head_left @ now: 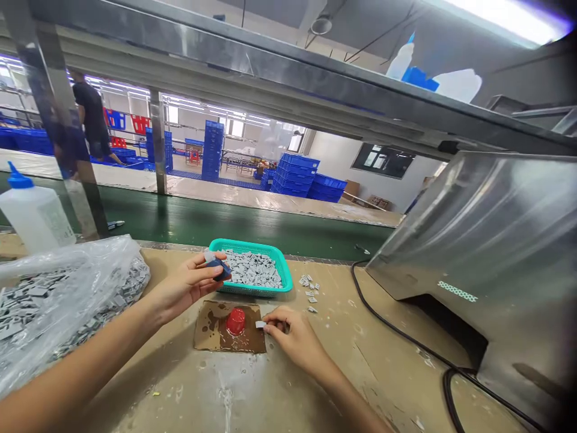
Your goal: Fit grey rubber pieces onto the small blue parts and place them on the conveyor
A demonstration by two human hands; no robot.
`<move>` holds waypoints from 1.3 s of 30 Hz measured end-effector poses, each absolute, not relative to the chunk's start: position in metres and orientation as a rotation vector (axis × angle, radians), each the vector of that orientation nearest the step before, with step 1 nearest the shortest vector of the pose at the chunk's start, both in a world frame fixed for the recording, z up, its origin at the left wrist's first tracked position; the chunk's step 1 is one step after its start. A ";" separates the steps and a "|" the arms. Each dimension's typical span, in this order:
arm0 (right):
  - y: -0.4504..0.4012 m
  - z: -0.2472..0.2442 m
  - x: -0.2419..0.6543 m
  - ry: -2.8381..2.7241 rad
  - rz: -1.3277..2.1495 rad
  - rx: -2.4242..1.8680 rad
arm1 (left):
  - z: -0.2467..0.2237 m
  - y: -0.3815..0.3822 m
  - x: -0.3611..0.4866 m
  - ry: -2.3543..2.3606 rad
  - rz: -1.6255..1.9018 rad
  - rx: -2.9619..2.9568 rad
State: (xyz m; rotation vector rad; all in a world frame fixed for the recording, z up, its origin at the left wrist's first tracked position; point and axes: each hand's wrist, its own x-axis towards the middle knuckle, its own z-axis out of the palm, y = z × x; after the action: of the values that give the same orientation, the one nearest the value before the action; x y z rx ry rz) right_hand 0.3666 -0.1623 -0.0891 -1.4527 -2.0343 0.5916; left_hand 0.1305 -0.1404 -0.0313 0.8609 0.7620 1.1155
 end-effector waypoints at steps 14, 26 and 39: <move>-0.156 -0.094 0.364 -2.090 0.471 -1.465 | -0.035 -0.142 0.133 0.772 1.031 1.110; -0.161 -0.088 0.360 -2.046 0.458 -1.485 | -0.039 -0.141 0.140 0.746 1.031 1.052; -0.163 -0.065 0.366 -1.961 0.535 -1.456 | -0.040 -0.148 0.144 0.971 0.965 1.349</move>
State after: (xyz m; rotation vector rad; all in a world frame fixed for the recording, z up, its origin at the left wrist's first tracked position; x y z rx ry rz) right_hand 0.3659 -0.1627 -0.0647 -1.4564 -1.9606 0.5348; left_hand 0.1438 -0.1478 -0.0396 1.3494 0.9708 0.9653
